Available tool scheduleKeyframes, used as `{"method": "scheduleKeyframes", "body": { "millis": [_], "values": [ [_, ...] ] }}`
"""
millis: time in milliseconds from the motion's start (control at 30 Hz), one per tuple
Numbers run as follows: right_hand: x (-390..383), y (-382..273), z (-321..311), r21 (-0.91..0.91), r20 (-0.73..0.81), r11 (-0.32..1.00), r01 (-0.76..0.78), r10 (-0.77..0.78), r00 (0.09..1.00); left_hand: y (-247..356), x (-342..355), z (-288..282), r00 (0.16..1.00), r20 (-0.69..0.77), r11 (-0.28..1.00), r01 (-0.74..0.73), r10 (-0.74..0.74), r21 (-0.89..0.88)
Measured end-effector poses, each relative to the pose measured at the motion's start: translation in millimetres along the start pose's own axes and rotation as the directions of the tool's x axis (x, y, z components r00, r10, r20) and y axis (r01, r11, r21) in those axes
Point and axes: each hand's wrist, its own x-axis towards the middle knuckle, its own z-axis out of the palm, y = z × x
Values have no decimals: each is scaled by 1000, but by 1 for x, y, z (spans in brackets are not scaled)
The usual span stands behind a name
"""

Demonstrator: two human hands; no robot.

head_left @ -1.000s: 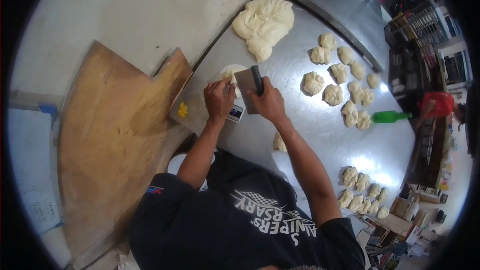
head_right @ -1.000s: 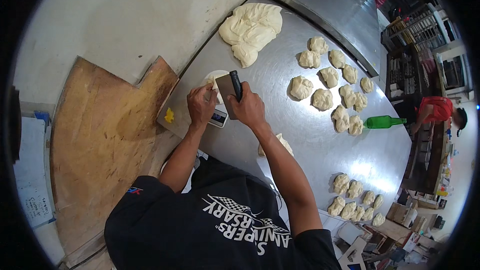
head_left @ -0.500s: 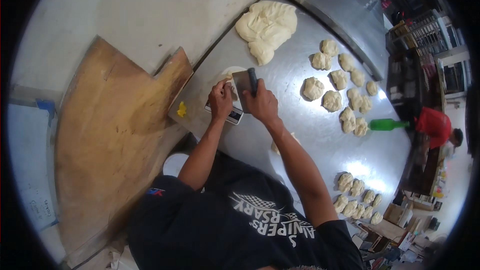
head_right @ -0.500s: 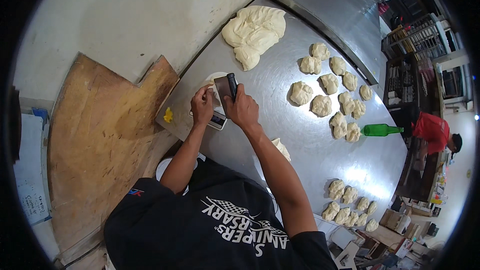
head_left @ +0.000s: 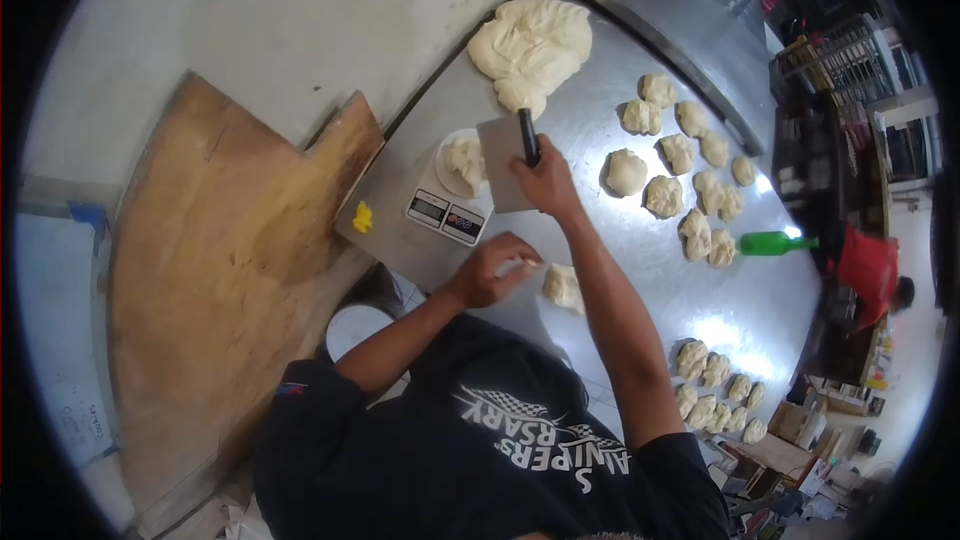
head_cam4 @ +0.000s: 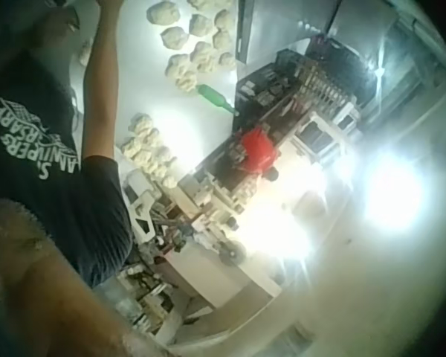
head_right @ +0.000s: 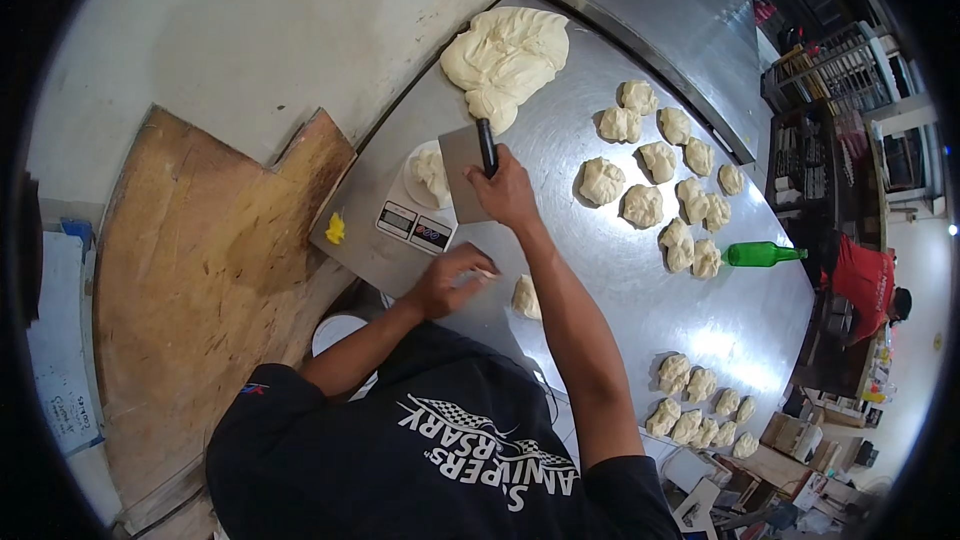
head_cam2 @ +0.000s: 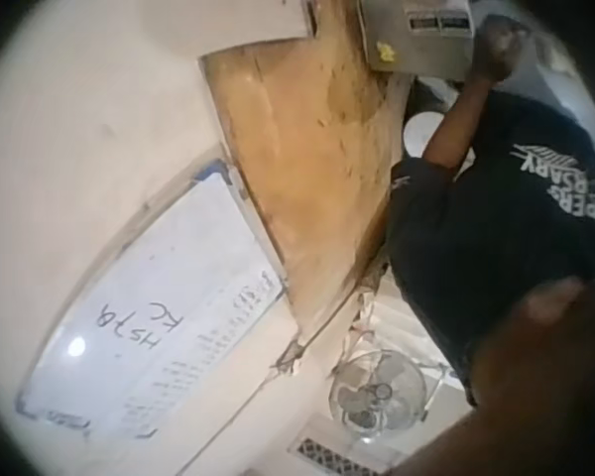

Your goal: The person portions dough by hand and with a bench scraper, weighing each piece on a scale and placing them into piles on a stainless steel table.

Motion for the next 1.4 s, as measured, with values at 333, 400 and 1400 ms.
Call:
{"method": "scheduleKeyframes", "body": {
  "millis": [333,400,1400],
  "values": [
    [-54,-30,-63,279,-97,958,-64,94,991,-82,6,97,934,356,903,-129,-28,409],
    [-75,-19,-67,332,-35,927,-176,199,979,-92,1,103,967,255,908,-120,15,401],
    [-164,67,-68,422,-197,838,-347,458,867,-100,15,70,968,233,821,-207,92,533]
  ]
}}
